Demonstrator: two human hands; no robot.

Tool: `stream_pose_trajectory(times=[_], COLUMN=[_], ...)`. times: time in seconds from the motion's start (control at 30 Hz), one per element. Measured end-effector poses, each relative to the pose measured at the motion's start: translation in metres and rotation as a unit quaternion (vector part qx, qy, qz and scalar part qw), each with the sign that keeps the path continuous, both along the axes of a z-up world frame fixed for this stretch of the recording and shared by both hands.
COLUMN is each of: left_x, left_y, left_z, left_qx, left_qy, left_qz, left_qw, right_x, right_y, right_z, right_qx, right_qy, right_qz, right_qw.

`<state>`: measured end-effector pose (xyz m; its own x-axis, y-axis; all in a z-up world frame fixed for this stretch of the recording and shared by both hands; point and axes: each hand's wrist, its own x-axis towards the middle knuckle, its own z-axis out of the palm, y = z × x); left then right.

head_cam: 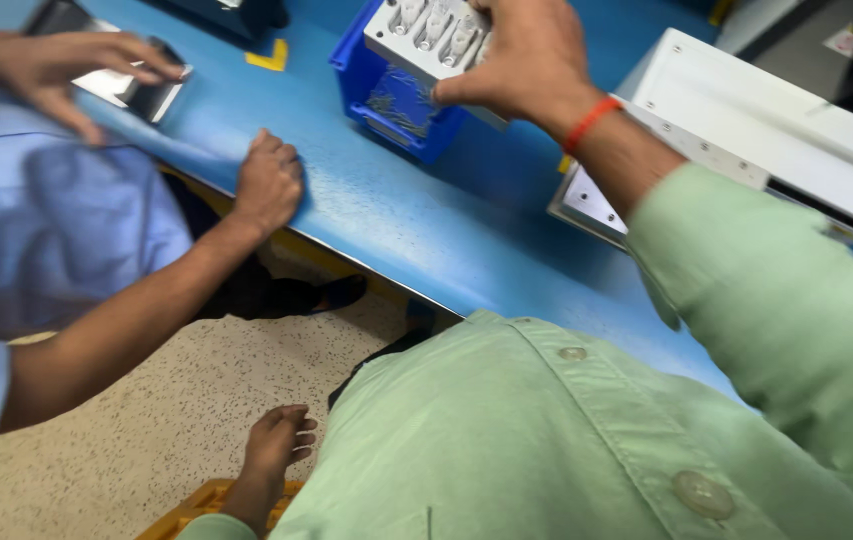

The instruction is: The person repeatedly picks small screws from a blue bin and places them into slots on a metal fixture. They handle the screws one at a time, occasionally adjusting the fixture or moving it aside to access more screws.

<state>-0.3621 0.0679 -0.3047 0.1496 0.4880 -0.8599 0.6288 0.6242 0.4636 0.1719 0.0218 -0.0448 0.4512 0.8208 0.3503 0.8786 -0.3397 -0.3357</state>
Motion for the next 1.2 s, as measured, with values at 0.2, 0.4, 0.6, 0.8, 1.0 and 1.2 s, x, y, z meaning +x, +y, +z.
stream_pose_trajectory(times=[0.2, 0.4, 0.6, 0.8, 1.0, 1.2], left_x=[0.019, 0.028, 0.053, 0.097, 0.150, 0.216], left_y=[-0.001, 0.002, 0.022, 0.037, 0.036, 0.024], left_z=[0.005, 0.009, 0.023, 0.040, 0.072, 0.114], left_qx=[0.009, -0.003, 0.006, 0.038, 0.112, 0.155], left_qy=[-0.028, -0.026, 0.037, -0.001, -0.049, -0.036], left_qz=[-0.006, -0.031, -0.113, -0.165, -0.238, -0.396], left_qw=[1.000, 0.999, 0.993, 0.986, 0.964, 0.904], right_x=[-0.001, 0.001, -0.027, -0.095, -0.127, -0.135], right_y=[0.059, 0.065, 0.022, -0.102, -0.228, -0.325], right_z=[-0.019, -0.022, 0.011, 0.017, -0.027, -0.078], right_qx=[-0.106, -0.103, 0.132, 0.013, -0.073, -0.270], right_qy=[0.070, 0.036, -0.049, 0.303, 0.483, 0.409], right_qz=[-0.043, -0.049, 0.133, 0.237, -0.108, -0.421], right_qw=[0.991, 0.993, 0.981, 0.923, 0.866, 0.763])
